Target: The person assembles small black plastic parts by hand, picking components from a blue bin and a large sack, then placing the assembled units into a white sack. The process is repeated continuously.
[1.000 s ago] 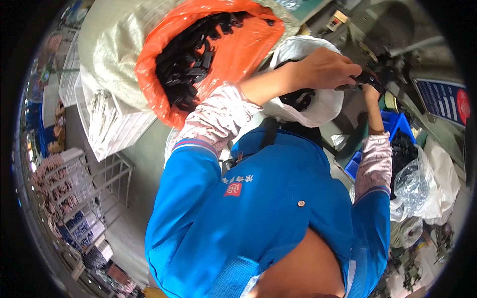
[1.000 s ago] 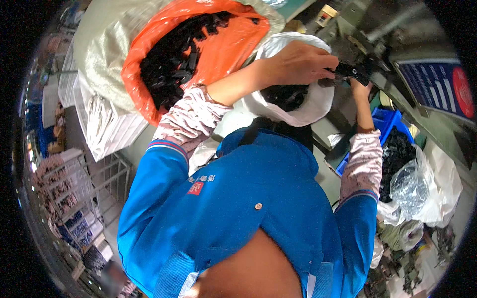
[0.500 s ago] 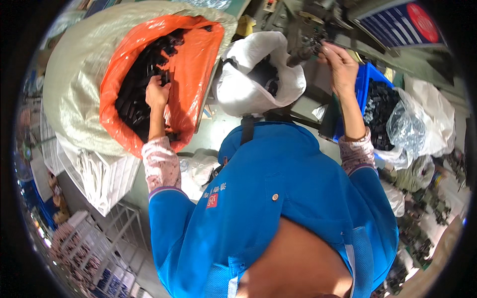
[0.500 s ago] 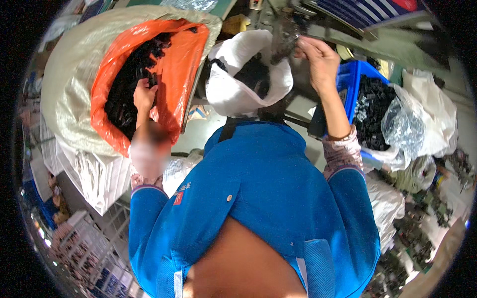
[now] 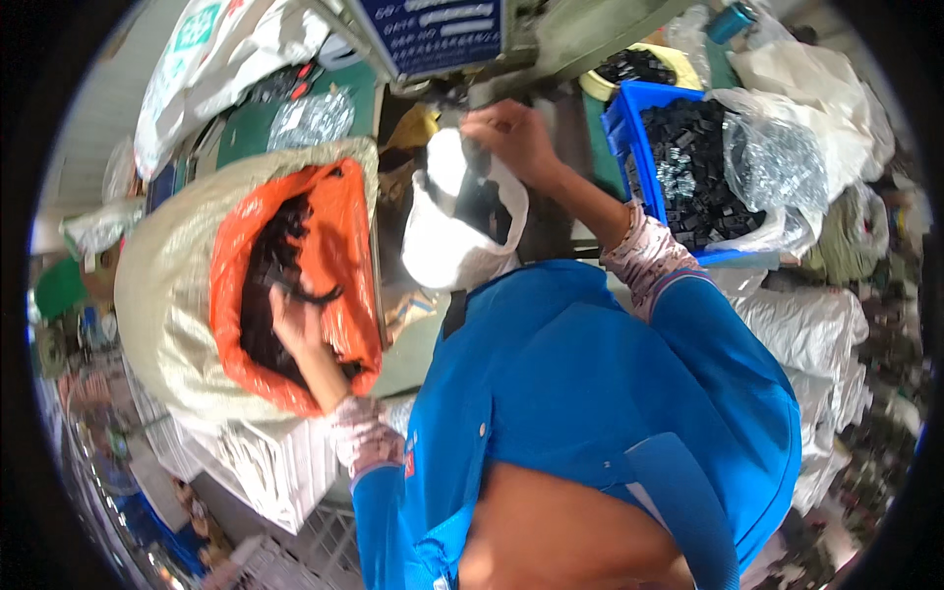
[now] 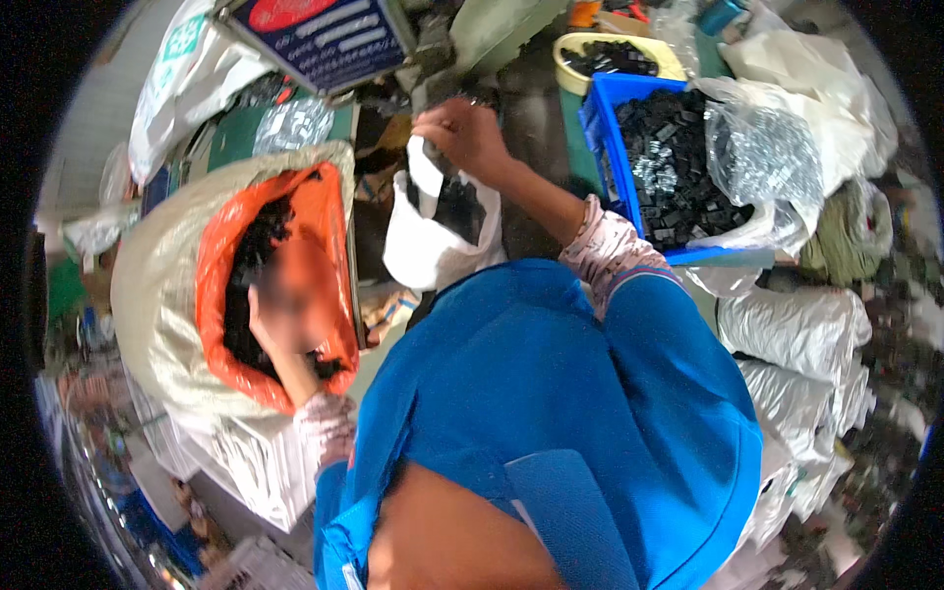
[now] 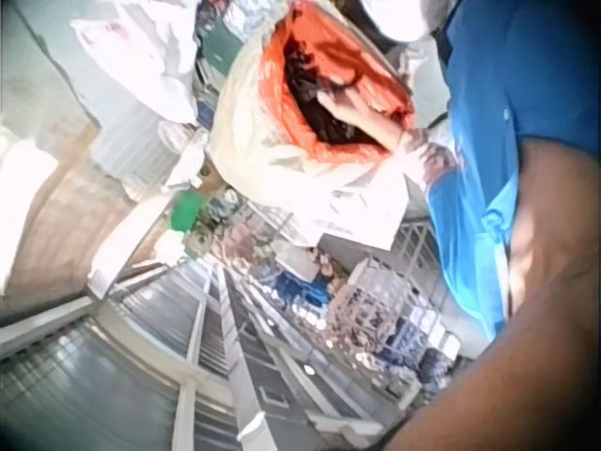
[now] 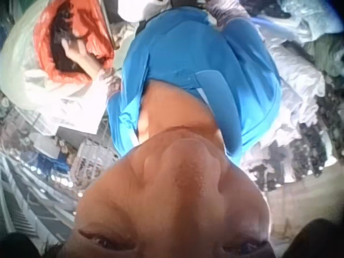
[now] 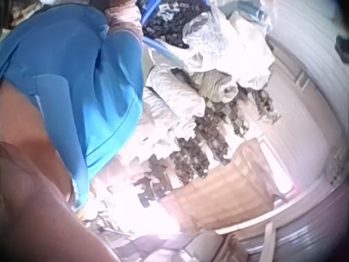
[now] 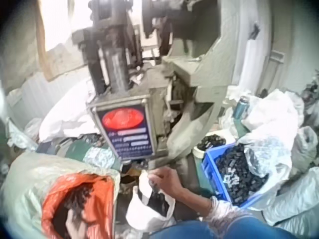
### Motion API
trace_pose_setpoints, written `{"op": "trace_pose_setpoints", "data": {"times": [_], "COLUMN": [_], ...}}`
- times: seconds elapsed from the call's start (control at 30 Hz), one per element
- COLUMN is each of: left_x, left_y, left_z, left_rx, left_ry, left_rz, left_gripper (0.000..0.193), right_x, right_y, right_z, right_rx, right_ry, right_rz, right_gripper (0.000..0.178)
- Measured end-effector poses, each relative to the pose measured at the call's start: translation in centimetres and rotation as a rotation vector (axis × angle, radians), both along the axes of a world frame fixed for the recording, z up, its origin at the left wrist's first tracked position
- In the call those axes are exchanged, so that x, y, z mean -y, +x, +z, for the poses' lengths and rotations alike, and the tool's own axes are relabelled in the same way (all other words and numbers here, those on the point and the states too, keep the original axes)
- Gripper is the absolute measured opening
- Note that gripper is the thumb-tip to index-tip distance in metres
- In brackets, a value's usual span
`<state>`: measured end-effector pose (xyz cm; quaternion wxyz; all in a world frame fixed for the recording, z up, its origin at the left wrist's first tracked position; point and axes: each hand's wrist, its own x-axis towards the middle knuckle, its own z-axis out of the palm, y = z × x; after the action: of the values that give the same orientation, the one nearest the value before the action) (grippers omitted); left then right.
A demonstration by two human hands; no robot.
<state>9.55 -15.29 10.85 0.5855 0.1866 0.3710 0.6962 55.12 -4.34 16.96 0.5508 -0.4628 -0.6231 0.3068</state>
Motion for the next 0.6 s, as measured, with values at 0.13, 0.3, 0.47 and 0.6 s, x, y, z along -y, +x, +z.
{"op": "trace_pose_setpoints", "data": {"times": [0.13, 0.3, 0.47, 0.6], "left_x": [-3.3, -6.3, -9.9, -10.3], "left_y": [11.0, 16.9, 22.2, 25.2], "left_z": [3.0, -3.4, -8.6, -8.0], "left_rx": [0.267, -0.372, -1.213, -1.663], "left_ry": [-0.080, -0.371, -0.355, -0.596], "left_rz": [-0.137, -0.205, -0.321, -0.616], "left_gripper": [0.026, 0.022, 0.050, 0.054], "right_x": [0.1, 3.4, 8.9, 11.5], "right_y": [1.9, 1.8, 4.0, 4.7], "right_z": [-1.5, -0.8, -6.1, -7.1], "right_rx": [0.132, 0.142, 0.328, 0.373], "right_ry": [-0.013, -0.136, -0.190, -0.372], "right_rz": [-0.022, -0.022, 0.206, 0.300], "right_gripper": [0.017, 0.020, 0.015, 0.015]}}
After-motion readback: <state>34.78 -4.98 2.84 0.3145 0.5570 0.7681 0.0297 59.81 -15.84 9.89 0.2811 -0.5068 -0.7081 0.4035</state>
